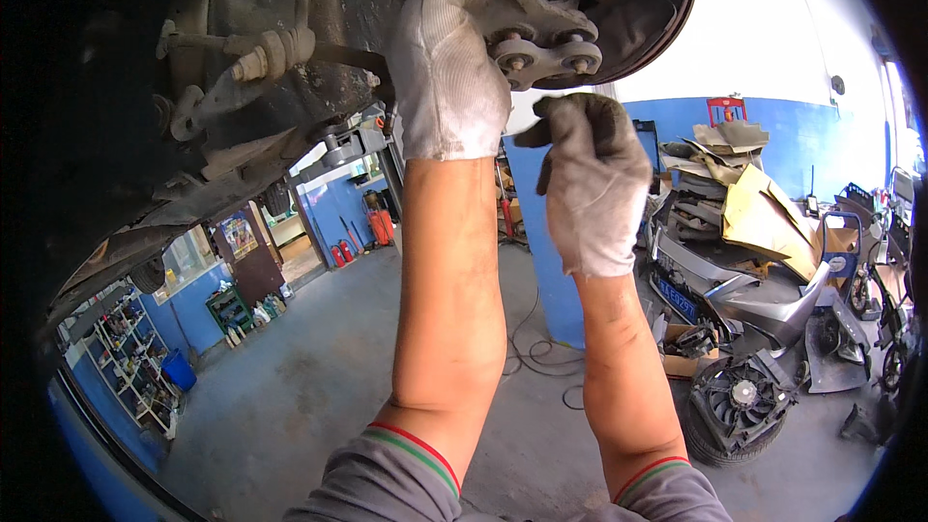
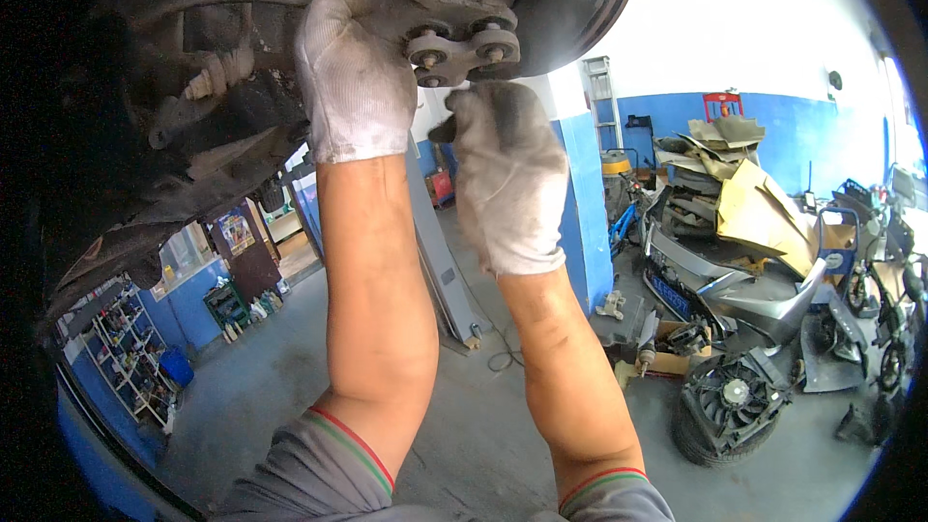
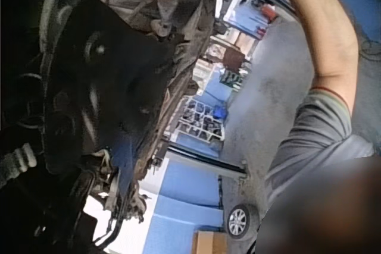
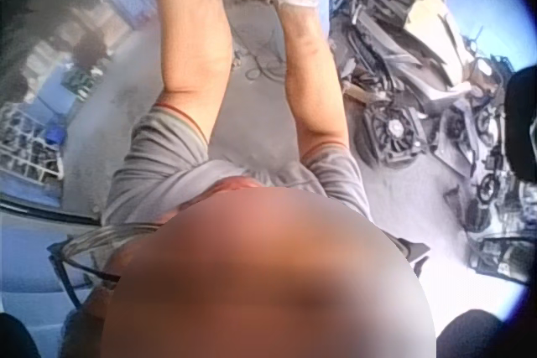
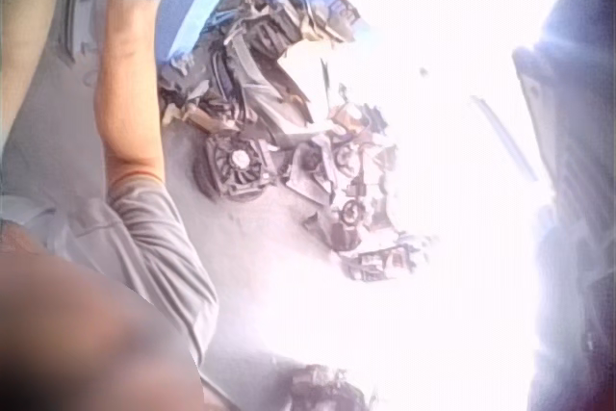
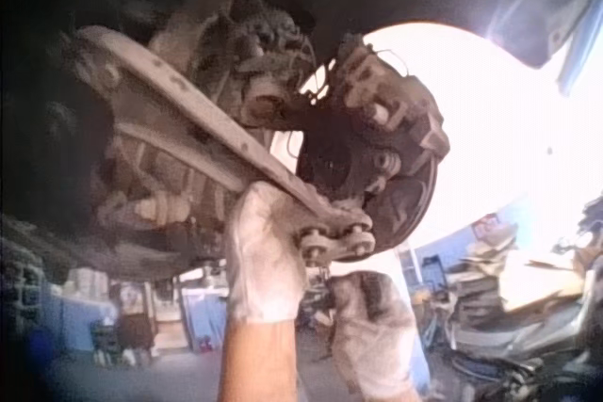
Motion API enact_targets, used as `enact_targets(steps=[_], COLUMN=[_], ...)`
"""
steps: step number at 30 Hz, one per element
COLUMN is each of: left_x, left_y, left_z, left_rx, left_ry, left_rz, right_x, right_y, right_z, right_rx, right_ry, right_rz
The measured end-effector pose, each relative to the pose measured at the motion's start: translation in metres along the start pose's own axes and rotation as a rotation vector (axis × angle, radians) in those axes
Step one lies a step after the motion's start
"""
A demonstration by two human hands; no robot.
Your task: The person works under a lifted car, removing a suspension component from a cardboard box and installing it into the wheel well. They align and secure the part by hand, then adjust the brake caliper and surrounding hardware.
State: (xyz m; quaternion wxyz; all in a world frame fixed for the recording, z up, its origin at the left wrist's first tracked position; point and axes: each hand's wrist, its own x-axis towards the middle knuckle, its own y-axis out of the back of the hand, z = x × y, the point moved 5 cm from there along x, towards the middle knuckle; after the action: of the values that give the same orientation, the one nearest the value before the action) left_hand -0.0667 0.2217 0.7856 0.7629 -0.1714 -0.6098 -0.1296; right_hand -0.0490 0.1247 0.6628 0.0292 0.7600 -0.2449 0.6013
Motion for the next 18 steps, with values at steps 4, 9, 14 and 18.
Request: enact_targets(steps=[4,9,14,18], left_x=[0.012,0.009,-0.002,0.002], left_y=[0.01,0.004,0.002,0.008], left_z=[-0.007,-0.005,-0.003,-0.003], left_rx=[-0.039,-0.075,0.047,0.253], left_ry=[-0.04,-0.033,0.029,-0.024], left_rz=[0.051,-0.031,0.048,0.018], right_x=[0.007,-0.003,0.017,0.027], right_y=[0.006,0.002,-0.013,-0.021], right_z=[-0.015,-0.021,-0.007,0.008], right_rx=[0.096,0.425,0.552,0.412], right_ry=[0.14,0.019,0.266,0.458], right_rz=[0.091,-0.045,0.111,0.178])
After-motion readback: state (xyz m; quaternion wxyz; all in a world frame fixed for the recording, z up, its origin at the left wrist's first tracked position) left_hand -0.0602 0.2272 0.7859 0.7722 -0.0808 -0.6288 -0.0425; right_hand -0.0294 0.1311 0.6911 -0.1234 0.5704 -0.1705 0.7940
